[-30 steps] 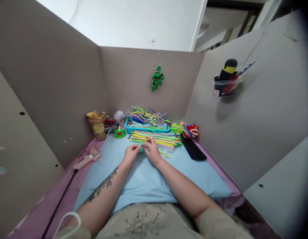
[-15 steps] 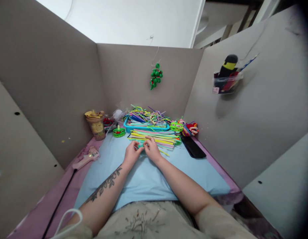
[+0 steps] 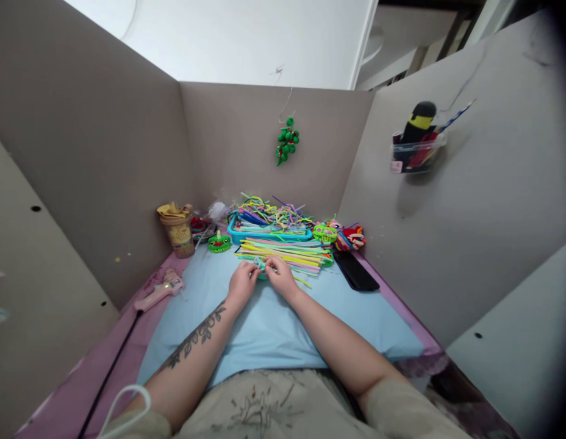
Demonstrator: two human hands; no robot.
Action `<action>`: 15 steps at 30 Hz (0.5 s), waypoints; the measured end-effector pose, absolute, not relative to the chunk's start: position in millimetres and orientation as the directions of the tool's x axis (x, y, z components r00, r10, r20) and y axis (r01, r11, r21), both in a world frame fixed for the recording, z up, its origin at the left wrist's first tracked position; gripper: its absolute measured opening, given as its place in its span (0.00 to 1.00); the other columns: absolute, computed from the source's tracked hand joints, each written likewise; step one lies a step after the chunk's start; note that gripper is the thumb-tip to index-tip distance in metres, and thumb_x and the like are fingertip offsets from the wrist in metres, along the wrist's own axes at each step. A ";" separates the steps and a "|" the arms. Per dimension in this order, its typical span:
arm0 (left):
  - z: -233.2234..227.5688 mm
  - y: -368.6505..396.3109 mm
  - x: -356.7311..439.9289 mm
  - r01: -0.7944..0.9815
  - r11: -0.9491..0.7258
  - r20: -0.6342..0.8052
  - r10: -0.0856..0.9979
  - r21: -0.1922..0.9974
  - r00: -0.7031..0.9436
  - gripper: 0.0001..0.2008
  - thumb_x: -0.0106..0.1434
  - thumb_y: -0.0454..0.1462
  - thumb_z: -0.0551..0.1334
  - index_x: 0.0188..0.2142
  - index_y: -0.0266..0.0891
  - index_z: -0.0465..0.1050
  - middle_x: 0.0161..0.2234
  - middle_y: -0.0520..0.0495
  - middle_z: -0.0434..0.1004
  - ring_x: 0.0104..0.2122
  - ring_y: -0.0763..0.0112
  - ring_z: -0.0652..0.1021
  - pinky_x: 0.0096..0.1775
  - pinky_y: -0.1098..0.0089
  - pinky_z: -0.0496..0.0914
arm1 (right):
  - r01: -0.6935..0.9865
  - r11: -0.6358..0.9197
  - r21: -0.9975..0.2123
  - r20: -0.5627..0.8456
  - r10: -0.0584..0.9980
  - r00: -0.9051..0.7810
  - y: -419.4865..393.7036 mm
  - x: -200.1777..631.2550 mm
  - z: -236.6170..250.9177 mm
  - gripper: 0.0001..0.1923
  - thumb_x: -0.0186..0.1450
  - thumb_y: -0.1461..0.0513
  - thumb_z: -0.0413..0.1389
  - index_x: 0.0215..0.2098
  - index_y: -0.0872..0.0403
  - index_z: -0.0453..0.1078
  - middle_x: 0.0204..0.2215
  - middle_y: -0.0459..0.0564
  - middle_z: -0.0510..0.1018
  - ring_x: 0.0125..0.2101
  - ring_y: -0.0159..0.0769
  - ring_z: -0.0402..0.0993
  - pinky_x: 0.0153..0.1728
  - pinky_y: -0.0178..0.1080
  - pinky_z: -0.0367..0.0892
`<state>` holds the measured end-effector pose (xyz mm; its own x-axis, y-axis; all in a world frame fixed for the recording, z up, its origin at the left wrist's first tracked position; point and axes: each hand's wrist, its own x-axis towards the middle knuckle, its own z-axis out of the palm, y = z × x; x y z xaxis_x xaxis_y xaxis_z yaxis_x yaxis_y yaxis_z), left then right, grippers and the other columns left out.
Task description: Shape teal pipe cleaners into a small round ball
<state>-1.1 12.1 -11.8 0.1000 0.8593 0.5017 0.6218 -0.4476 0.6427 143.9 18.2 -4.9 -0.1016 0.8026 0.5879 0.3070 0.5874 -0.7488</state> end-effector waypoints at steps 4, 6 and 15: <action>-14.0 20.1 -3.6 0.556 -0.384 0.462 0.887 0.737 -0.001 0.09 0.55 0.37 0.59 0.23 0.38 0.73 0.24 0.49 0.68 0.27 0.71 0.69 0.32 0.71 0.63 | 0.307 0.570 -0.762 0.590 0.807 -0.035 15.1 144.8 -0.8 0.03 0.57 0.65 0.50 0.26 0.53 0.65 0.37 0.52 0.72 0.43 0.39 0.68 0.37 0.38 0.67; -15.1 24.6 -5.9 0.478 -0.330 0.421 0.902 0.814 -0.094 0.09 0.53 0.39 0.60 0.20 0.37 0.72 0.22 0.50 0.68 0.26 0.71 0.69 0.31 0.71 0.62 | 0.309 0.562 -0.767 0.593 0.806 0.006 14.0 144.7 -1.0 0.04 0.57 0.63 0.51 0.30 0.53 0.68 0.44 0.54 0.69 0.47 0.41 0.66 0.33 0.37 0.68; -19.8 26.2 -1.9 0.200 -0.238 0.260 0.962 0.950 -0.086 0.14 0.50 0.45 0.61 0.25 0.35 0.75 0.22 0.50 0.74 0.25 0.71 0.71 0.29 0.72 0.65 | 0.366 0.424 -0.828 0.462 0.887 0.019 34.3 142.1 -27.8 0.04 0.54 0.61 0.58 0.28 0.53 0.73 0.48 0.54 0.66 0.54 0.43 0.60 0.53 0.45 0.57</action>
